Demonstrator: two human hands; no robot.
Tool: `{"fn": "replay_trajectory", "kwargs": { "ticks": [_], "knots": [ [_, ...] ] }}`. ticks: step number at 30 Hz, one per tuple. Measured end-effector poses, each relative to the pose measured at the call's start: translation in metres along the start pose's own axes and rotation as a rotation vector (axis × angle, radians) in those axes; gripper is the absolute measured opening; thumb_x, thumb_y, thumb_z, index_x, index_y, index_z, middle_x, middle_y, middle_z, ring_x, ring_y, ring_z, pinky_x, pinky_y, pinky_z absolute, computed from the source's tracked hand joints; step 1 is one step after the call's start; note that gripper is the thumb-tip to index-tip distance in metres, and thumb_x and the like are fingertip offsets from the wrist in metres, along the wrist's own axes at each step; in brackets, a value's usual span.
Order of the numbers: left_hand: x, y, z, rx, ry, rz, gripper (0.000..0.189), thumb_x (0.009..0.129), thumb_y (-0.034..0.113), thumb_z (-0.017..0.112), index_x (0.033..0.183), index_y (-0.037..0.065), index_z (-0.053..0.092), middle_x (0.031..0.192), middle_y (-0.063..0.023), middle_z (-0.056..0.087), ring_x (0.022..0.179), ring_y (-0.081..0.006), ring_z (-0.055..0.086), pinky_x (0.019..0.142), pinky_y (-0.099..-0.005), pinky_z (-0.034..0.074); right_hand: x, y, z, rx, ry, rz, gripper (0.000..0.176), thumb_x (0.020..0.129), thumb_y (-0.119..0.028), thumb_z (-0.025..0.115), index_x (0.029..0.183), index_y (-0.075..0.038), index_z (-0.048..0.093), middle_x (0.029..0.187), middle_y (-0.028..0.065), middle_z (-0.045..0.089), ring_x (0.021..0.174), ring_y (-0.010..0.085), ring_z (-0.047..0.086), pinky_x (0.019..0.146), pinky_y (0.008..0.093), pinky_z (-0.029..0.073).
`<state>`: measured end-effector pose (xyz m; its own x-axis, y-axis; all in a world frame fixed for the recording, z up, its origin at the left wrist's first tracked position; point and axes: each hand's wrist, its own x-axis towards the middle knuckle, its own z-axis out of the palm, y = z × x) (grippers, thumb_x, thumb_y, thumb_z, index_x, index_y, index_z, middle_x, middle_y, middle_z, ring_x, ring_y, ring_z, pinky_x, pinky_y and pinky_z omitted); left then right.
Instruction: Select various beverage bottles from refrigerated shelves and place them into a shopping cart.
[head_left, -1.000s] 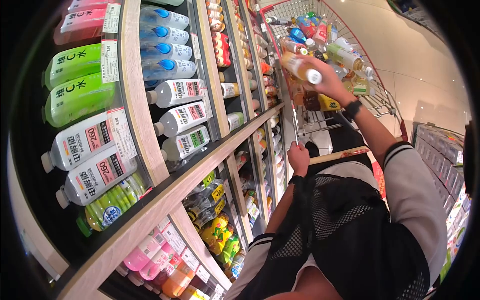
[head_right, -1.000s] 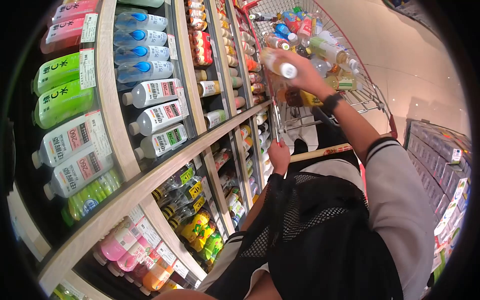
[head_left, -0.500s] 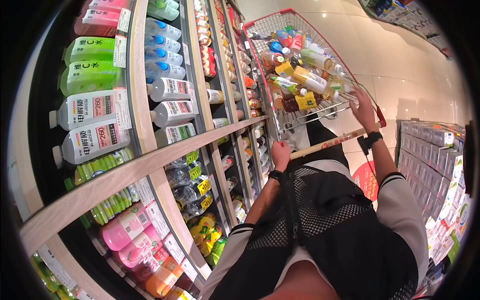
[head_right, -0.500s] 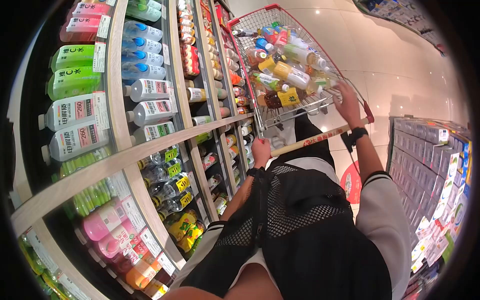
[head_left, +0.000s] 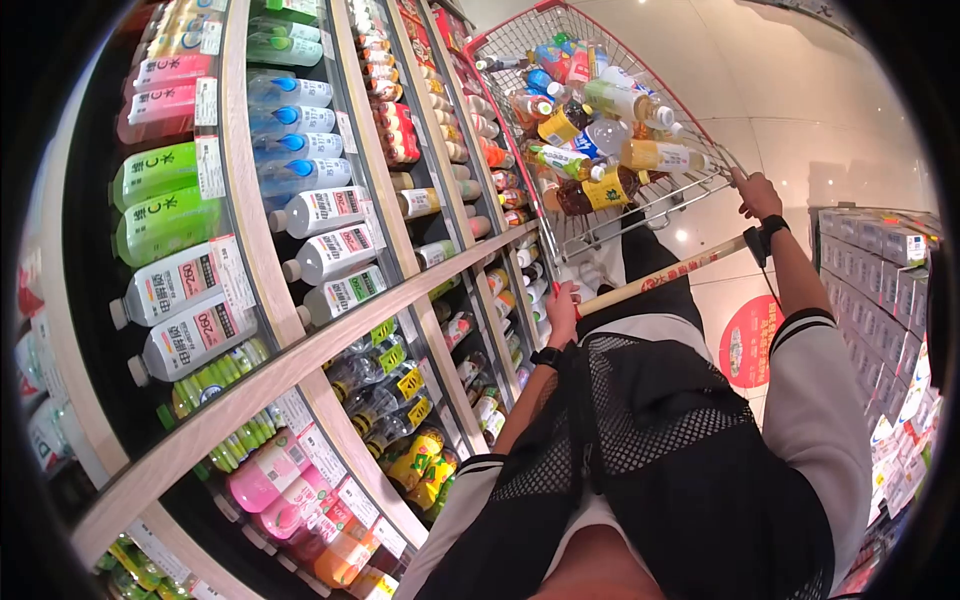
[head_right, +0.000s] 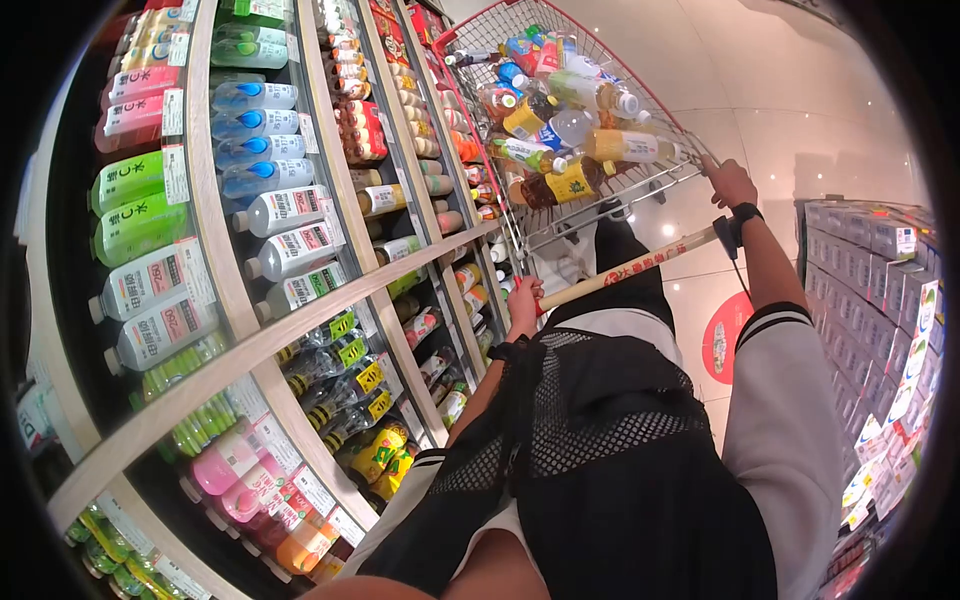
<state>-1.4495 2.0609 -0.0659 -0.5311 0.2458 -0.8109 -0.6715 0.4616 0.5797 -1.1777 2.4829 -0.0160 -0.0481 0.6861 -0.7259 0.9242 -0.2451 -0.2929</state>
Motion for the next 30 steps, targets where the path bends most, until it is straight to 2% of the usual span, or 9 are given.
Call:
{"fn": "replay_trajectory", "kwargs": {
  "ticks": [5, 11, 12, 14, 20, 23, 24, 26, 30],
  "knots": [
    [-0.02, 0.005, -0.002, -0.139, -0.084, -0.222, 0.036, 0.092, 0.038, 0.067, 0.106, 0.006, 0.065, 0.083, -0.0041, 0.062, 0.072, -0.0182, 0.061, 0.064, -0.0356, 0.054, 0.002, 0.016, 0.005, 0.079, 0.104, -0.058, 0.072, 0.094, -0.067, 0.052, 0.084, 0.004, 0.062, 0.068, 0.0128, 0.065, 0.056, 0.0211, 0.064, 0.046, 0.0361, 0.054],
    [-0.017, -0.016, -0.005, -0.144, 0.017, -0.129, 0.025, 0.089, 0.032, 0.071, 0.094, 0.008, 0.064, 0.075, -0.001, 0.06, 0.063, -0.0143, 0.058, 0.053, -0.0295, 0.047, 0.007, 0.048, 0.016, 0.063, 0.127, -0.123, 0.079, 0.091, -0.073, 0.054, 0.081, 0.004, 0.064, 0.071, 0.0156, 0.065, 0.058, 0.025, 0.064, 0.049, 0.0385, 0.051],
    [-0.012, -0.026, -0.008, -0.101, 0.057, -0.025, 0.022, 0.088, 0.03, 0.072, 0.091, 0.009, 0.065, 0.072, 0.0, 0.06, 0.059, -0.0125, 0.056, 0.049, -0.0273, 0.044, -0.002, 0.048, 0.015, 0.036, 0.131, -0.124, 0.082, 0.092, -0.074, 0.051, 0.083, 0.006, 0.068, 0.079, 0.023, 0.072, 0.081, 0.037, 0.073, 0.078, 0.047, 0.056],
    [-0.021, -0.026, -0.007, -0.096, 0.096, 0.025, 0.021, 0.086, 0.028, 0.074, 0.082, 0.01, 0.065, 0.065, 0.001, 0.058, 0.054, -0.0097, 0.053, 0.044, -0.0269, 0.039, -0.012, 0.056, 0.017, 0.023, 0.124, -0.132, 0.083, 0.093, -0.073, 0.051, 0.083, 0.008, 0.068, 0.08, 0.0242, 0.072, 0.084, 0.039, 0.073, 0.084, 0.0479, 0.054],
    [-0.014, -0.052, -0.025, -0.004, 0.166, 0.076, 0.028, 0.087, 0.033, 0.076, 0.087, 0.005, 0.076, 0.065, 0.0025, 0.059, 0.055, -0.0076, 0.051, 0.052, -0.0258, 0.04, -0.024, 0.099, 0.042, 0.148, 0.161, -0.125, 0.074, 0.093, -0.067, 0.059, 0.075, 0.005, 0.062, 0.07, 0.019, 0.07, 0.059, 0.0281, 0.069, 0.058, 0.0402, 0.057],
    [-0.014, -0.058, -0.03, 0.071, 0.159, 0.124, 0.029, 0.087, 0.034, 0.075, 0.084, 0.005, 0.076, 0.063, 0.0026, 0.059, 0.055, -0.0084, 0.052, 0.052, -0.0271, 0.041, 0.065, 0.2, 0.088, -0.373, 0.056, -0.427, 0.048, 0.108, -0.024, 0.047, 0.154, -0.015, 0.04, 0.084, 0.0133, 0.068, 0.055, 0.0314, 0.065, 0.059, 0.05, 0.056],
    [-0.014, -0.058, -0.031, 0.105, 0.159, 0.139, 0.03, 0.087, 0.035, 0.075, 0.082, 0.005, 0.076, 0.063, 0.0026, 0.059, 0.055, -0.0085, 0.053, 0.052, -0.0274, 0.042, 0.066, 0.212, 0.099, -0.424, 0.496, -0.78, 0.072, 0.1, -0.061, 0.051, 0.073, 0.003, 0.066, 0.062, 0.0174, 0.067, 0.051, 0.0256, 0.068, 0.047, 0.0392, 0.057],
    [-0.013, -0.059, -0.035, 0.115, 0.13, 0.141, 0.032, 0.086, 0.036, 0.075, 0.08, 0.005, 0.075, 0.063, 0.0018, 0.06, 0.055, -0.0089, 0.054, 0.053, -0.0281, 0.043, -0.004, 0.149, 0.068, -0.055, 0.23, -0.211, 0.072, 0.099, -0.061, 0.052, 0.077, 0.005, 0.067, 0.066, 0.0184, 0.07, 0.051, 0.0261, 0.069, 0.046, 0.0381, 0.056],
    [0.008, -0.076, -0.041, 0.003, 0.084, 0.06, 0.031, 0.085, 0.035, 0.076, 0.077, 0.005, 0.074, 0.061, 0.001, 0.06, 0.054, -0.0103, 0.056, 0.052, -0.0291, 0.044, -0.06, 0.112, 0.047, 0.379, 0.125, -0.107, 0.065, 0.094, -0.057, 0.064, 0.081, 0.006, 0.069, 0.064, 0.0167, 0.068, 0.054, 0.0269, 0.072, 0.048, 0.035, 0.056]
  ]
}}
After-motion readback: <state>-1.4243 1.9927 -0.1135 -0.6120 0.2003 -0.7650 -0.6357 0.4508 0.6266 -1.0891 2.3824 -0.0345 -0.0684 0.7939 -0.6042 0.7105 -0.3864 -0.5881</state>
